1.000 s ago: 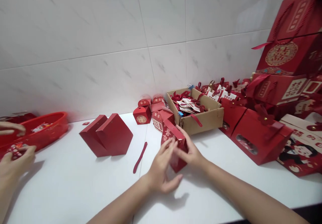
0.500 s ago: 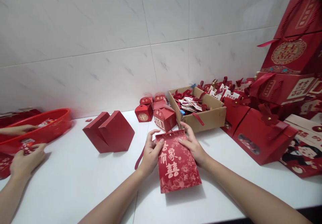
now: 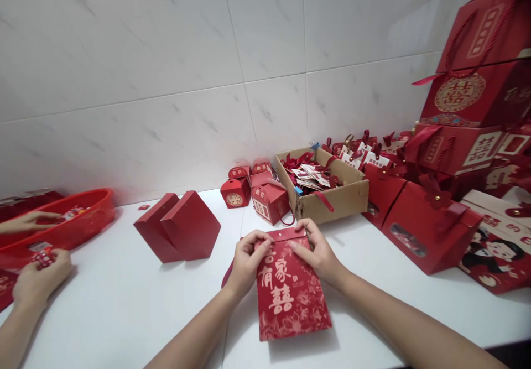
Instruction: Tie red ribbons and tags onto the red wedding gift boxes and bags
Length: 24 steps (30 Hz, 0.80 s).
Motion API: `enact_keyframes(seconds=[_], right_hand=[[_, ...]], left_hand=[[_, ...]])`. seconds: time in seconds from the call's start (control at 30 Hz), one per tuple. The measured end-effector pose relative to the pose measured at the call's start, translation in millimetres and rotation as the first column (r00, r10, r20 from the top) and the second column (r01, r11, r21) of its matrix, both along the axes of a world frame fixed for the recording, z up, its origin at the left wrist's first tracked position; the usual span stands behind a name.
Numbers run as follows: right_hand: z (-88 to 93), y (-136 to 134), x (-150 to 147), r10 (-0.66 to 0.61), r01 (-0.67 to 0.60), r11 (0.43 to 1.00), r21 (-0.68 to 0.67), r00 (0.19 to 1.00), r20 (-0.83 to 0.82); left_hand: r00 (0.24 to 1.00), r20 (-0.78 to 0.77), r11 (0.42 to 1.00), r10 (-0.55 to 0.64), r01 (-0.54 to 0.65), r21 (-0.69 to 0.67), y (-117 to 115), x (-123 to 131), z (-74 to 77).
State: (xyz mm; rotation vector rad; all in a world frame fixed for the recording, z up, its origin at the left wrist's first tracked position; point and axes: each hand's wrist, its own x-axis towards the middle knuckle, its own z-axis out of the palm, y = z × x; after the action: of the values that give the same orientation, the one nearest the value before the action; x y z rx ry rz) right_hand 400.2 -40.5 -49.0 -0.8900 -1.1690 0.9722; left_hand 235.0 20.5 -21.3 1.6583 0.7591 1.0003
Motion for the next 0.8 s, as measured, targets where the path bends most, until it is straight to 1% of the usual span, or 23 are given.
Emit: enact_keyframes(seconds=[0.1, 0.2, 0.23, 0.27, 0.33, 0.37, 0.43, 0.5, 0.53, 0.6, 0.63, 0.67, 0.7, 0.73, 0.77, 0.8], right_hand=[[4.6, 5, 7, -0.119, 0.115, 0.992, 0.059, 0.99, 0.079], [17.3, 8, 18, -0.184, 0.162, 0.975, 0.151, 0.973, 0.138], [23.7, 9, 23, -0.197, 0.168, 0.969, 0.179, 0.968, 0.156], [31.1, 9, 26, -0.209, 0.173, 0.964, 0.203, 0.963, 0.171], [49.1, 7, 33, -0.217, 0.169, 0.958, 0.233, 0.956, 0.199], [59.6, 6, 37, -0.2, 0.145, 0.959, 0.243, 0.955, 0.219], [83.0, 3, 44, -0.117, 0.044, 0.964, 0.264, 0.956, 0.268], [107.2, 3, 55, -0.044, -0.051, 0.944, 0.325, 0.959, 0.28], [118.5, 4, 62, -0.063, -0.038, 0.923, 0.383, 0.967, 0.248], [136.9, 15, 82, -0.197, 0.119, 0.884, 0.452, 0.972, 0.129], [143.2, 24, 93, -0.324, 0.258, 0.857, 0.446, 0.943, 0.077], [147.1, 37, 105, -0.458, 0.391, 0.831, 0.396, 0.885, 0.086], [148.7, 51, 116, -0.584, 0.517, 0.796, 0.315, 0.792, 0.177], [148.0, 66, 126, -0.63, 0.599, 0.773, 0.208, 0.686, 0.364], [145.3, 81, 135, -0.616, 0.625, 0.766, 0.152, 0.646, 0.451], [141.0, 95, 143, -0.595, 0.633, 0.765, 0.12, 0.622, 0.509]], left_hand=[[0.999, -0.039, 1.0, -0.012, 0.012, -0.005, 10, 14, 24.2], [0.998, -0.05, 0.999, -0.022, 0.023, 0.023, 16, 31, 58.6], [0.996, -0.079, 0.999, -0.034, 0.036, 0.031, 16, 35, 70.9], [0.988, -0.137, 0.996, -0.076, 0.082, 0.037, 16, 39, 83.2], [0.935, -0.315, 0.979, -0.163, 0.193, 0.066, 15, 41, 105.9], [0.908, -0.384, 0.97, -0.171, 0.223, 0.096, 14, 41, 115.7], [0.89, -0.435, 0.96, -0.14, 0.229, 0.159, 12, 37, 131.0], [0.902, -0.419, 0.958, -0.101, 0.202, 0.203, 8, 32, 139.7], [0.908, -0.412, 0.958, -0.08, 0.185, 0.221, 7, 29, 141.8], [0.903, -0.428, 0.953, -0.019, 0.147, 0.267, 3, 25, 142.9], [0.889, -0.457, 0.946, 0.007, 0.142, 0.291, 2, 24, 142.5], [0.868, -0.496, 0.939, 0.023, 0.152, 0.31, 0, 23, 141.8], [0.842, -0.54, 0.931, 0.028, 0.174, 0.32, 0, 22, 141.0], [0.813, -0.581, 0.925, 0.019, 0.207, 0.32, -1, 22, 140.2], [0.788, -0.616, 0.918, 0.0, 0.245, 0.313, -1, 21, 139.3], [0.767, -0.641, 0.91, -0.021, 0.28, 0.305, 0, 21, 138.3]])
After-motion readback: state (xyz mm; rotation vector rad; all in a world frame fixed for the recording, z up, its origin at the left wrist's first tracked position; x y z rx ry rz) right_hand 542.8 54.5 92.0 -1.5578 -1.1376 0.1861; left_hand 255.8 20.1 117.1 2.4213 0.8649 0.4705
